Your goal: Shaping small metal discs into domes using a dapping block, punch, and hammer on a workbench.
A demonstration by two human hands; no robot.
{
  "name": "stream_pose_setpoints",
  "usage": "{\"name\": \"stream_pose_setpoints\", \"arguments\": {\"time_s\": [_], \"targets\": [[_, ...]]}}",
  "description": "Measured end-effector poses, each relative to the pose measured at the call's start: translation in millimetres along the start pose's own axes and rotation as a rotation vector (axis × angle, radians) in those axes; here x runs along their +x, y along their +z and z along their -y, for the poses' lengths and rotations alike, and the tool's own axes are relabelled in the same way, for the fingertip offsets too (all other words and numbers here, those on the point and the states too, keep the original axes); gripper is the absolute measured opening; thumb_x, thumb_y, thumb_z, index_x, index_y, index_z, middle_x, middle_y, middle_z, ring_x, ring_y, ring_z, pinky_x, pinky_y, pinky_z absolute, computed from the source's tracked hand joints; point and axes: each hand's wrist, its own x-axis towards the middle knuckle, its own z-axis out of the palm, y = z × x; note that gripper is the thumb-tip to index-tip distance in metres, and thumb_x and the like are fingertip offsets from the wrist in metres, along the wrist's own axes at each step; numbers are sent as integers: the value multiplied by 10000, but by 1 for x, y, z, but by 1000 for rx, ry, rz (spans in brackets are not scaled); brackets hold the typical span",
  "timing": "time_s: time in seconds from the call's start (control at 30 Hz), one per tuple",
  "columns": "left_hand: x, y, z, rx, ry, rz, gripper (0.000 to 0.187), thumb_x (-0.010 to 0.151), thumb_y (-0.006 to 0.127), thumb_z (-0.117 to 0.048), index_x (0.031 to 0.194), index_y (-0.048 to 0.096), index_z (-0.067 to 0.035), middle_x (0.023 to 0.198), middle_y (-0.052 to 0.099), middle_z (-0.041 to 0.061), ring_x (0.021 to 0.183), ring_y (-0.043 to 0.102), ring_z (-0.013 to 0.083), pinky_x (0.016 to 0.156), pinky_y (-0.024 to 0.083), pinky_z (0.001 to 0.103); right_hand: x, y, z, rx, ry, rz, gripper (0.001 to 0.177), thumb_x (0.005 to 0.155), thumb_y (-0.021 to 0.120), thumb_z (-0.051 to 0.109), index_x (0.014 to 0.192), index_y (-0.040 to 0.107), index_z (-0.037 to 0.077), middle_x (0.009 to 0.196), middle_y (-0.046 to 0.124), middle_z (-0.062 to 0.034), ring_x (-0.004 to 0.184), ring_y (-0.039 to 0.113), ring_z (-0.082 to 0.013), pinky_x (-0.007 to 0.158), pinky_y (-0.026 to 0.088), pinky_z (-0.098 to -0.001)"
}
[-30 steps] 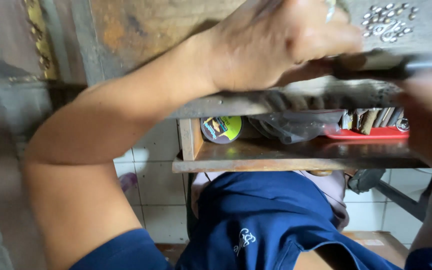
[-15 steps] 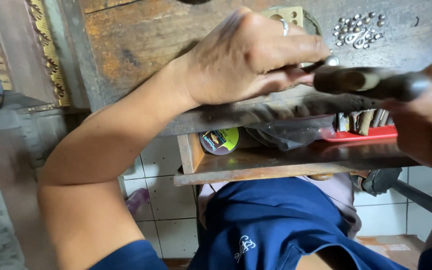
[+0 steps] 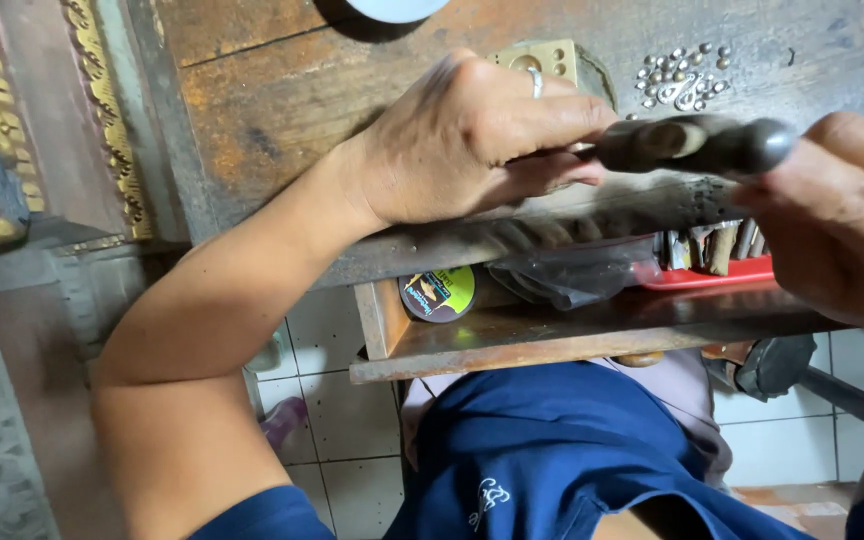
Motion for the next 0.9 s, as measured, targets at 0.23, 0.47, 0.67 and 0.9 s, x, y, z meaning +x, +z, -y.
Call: {"name": "stream_pose_setpoints", "arguments": {"time_s": [0.23,0.47,0.67,0.9], "targets": [[0,-2,-1,-57,-39,32,295,1161,462,-236,1248,643,-20,986,706,127,748,676,316,610,485,425,13,-7,12,-127,33,59,519,1128,675,-108,1565,468,81,763,452,-126,525,304,-245,532,278,-403],[-1,-2,-1,-58,-57,47,255,1155,487,-201,1255,640,-23,954,694,114,749,669,305,617,479,409,16,-13,12,-212,8,125,624,1121,692,-109,1624,388,101,707,417,-90,511,299,-225,502,279,-399],[4,-7,-5,-110,-52,41,224,1147,537,-188,1207,644,0,864,631,112,682,615,295,575,423,405,10,-11,2,-190,-18,118,579,1082,708,-125,1561,441,59,739,468,-147,528,359,-249,523,316,-420],[3,-6,-4,-122,-56,31,101,1105,668,-81,1167,638,-6,915,691,95,699,635,259,602,459,374,15,-9,10,-103,12,9,528,1105,661,-185,1545,471,36,759,456,-146,534,349,-251,527,300,-400]]}}
